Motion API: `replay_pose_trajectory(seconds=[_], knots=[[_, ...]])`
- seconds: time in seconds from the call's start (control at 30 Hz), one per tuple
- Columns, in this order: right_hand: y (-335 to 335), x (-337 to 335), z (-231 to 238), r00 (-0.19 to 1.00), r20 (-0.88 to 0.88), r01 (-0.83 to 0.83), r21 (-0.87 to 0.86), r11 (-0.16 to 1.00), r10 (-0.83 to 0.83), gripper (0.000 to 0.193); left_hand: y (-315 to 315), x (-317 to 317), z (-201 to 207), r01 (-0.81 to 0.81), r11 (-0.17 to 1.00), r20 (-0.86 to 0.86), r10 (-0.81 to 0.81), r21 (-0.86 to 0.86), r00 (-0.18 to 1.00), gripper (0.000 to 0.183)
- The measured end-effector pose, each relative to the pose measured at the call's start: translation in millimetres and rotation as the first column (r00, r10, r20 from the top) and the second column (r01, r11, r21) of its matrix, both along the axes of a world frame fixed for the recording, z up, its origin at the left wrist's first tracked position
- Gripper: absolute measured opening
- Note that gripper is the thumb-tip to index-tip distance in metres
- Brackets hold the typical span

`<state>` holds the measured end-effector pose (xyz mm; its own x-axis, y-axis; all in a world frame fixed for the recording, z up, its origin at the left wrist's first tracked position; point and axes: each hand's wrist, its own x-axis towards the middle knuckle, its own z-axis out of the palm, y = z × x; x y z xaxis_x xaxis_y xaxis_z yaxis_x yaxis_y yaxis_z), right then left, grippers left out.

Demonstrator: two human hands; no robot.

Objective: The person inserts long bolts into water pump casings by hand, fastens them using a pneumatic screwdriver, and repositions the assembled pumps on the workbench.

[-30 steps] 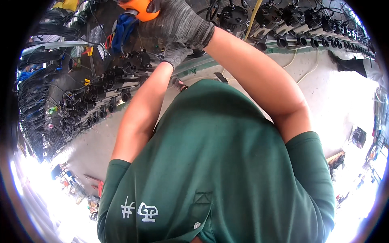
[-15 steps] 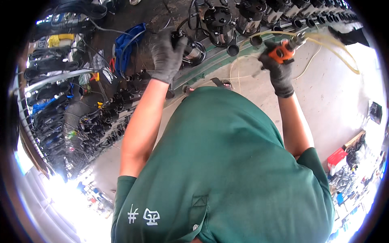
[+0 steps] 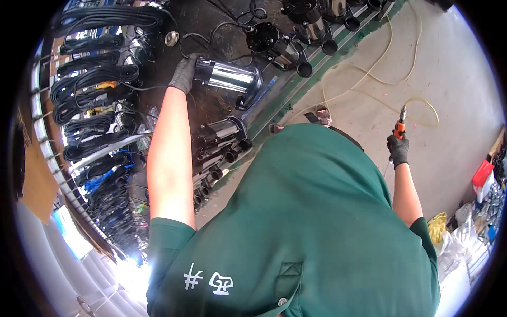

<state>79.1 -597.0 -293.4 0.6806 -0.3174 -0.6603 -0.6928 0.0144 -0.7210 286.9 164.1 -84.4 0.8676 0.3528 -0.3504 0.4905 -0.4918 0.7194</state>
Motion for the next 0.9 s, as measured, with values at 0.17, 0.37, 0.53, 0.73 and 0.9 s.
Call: replay_pose_trajectory(seconds=[0.17,0.37,0.53,0.73,0.9], knots=[[-21,-46,-17,0.988,-0.131,0.077,-0.016,0.997,-0.078,0.038,-2,-4,9,-0.067,0.970,-0.056,0.056,-0.234,0.997,0.035],[-28,-57,-30,0.974,-0.225,-0.026,-0.093,0.995,0.005,0.037,-24,-25,41,0.088,0.995,-0.065,-0.085,0.049,0.994,0.037],[-19,-42,-15,0.945,-0.299,-0.185,-0.141,0.973,0.136,0.037,-108,-72,98,0.421,0.829,-0.047,-0.436,0.368,0.899,0.040],[-10,-7,-13,0.931,-0.291,-0.268,-0.137,0.954,0.220,0.043,-130,-76,93,0.437,0.543,-0.310,-0.313,0.717,0.898,0.047],[-10,7,-19,0.950,-0.234,-0.237,-0.101,0.966,0.208,0.041,-72,-68,64,0.248,0.742,-0.126,-0.218,0.622,0.968,0.048]])
